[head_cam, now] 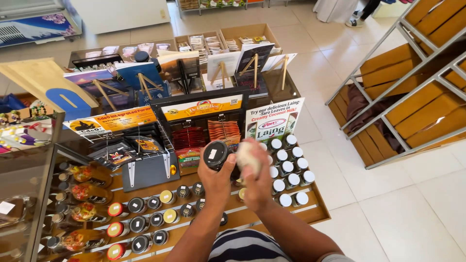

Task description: Cleaning and organizing specialty jars on a display shelf in a store.

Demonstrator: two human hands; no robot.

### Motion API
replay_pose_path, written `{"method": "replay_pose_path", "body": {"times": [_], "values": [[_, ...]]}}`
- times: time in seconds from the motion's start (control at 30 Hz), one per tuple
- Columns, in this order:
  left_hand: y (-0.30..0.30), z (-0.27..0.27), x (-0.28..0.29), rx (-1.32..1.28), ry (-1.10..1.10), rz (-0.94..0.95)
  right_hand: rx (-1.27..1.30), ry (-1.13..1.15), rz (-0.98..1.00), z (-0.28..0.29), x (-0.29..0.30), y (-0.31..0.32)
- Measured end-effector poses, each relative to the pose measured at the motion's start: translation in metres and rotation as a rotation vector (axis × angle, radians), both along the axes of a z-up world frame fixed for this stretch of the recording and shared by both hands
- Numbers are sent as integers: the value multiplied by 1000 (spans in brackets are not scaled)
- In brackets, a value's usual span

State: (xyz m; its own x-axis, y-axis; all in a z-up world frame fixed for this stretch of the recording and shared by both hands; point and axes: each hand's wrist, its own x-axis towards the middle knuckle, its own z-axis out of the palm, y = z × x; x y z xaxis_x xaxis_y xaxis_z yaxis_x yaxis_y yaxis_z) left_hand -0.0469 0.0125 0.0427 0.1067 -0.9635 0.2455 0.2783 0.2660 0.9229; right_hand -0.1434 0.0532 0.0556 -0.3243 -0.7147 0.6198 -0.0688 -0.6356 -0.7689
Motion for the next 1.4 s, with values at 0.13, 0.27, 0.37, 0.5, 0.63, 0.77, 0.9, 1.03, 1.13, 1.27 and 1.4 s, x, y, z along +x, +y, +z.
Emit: {"method": "replay_pose_path", "body": {"times": [0.13,0.27,0.37,0.5,0.63,0.77,0.9,1.03,1.13,1.27,1.4], "values": [[6,17,-5,35,-17,-23,-33,367,-96,-4,4,-4],[8,11,-9,-30,84,-1,207,-269,182,-32,6,-18],[4,3,-9,-116,152,4,433,-848,443,-28,9,-19],[0,19,-3,-411,-226,91,680,-1274,627,-11,9,-20],[3,29,-12,-128,-94,-53,577,-1281,487,-41,9,-26],[-11,21,-8,-110,-153,3,545,-932,256,-59,-1,-26],[-19,42,8,-168,-186,-124,877,-367,-100,12,-33,-3],[-22,49,12,-219,-164,-272,248,-132,-181,62,-43,16],[-19,33,6,-327,-287,-315,-54,553,-330,89,-38,17],[-15,13,6,-248,-256,-419,10,959,-140,76,-40,-2],[-10,20,11,-134,-185,-485,-4,820,-43,55,-41,-6]]}}
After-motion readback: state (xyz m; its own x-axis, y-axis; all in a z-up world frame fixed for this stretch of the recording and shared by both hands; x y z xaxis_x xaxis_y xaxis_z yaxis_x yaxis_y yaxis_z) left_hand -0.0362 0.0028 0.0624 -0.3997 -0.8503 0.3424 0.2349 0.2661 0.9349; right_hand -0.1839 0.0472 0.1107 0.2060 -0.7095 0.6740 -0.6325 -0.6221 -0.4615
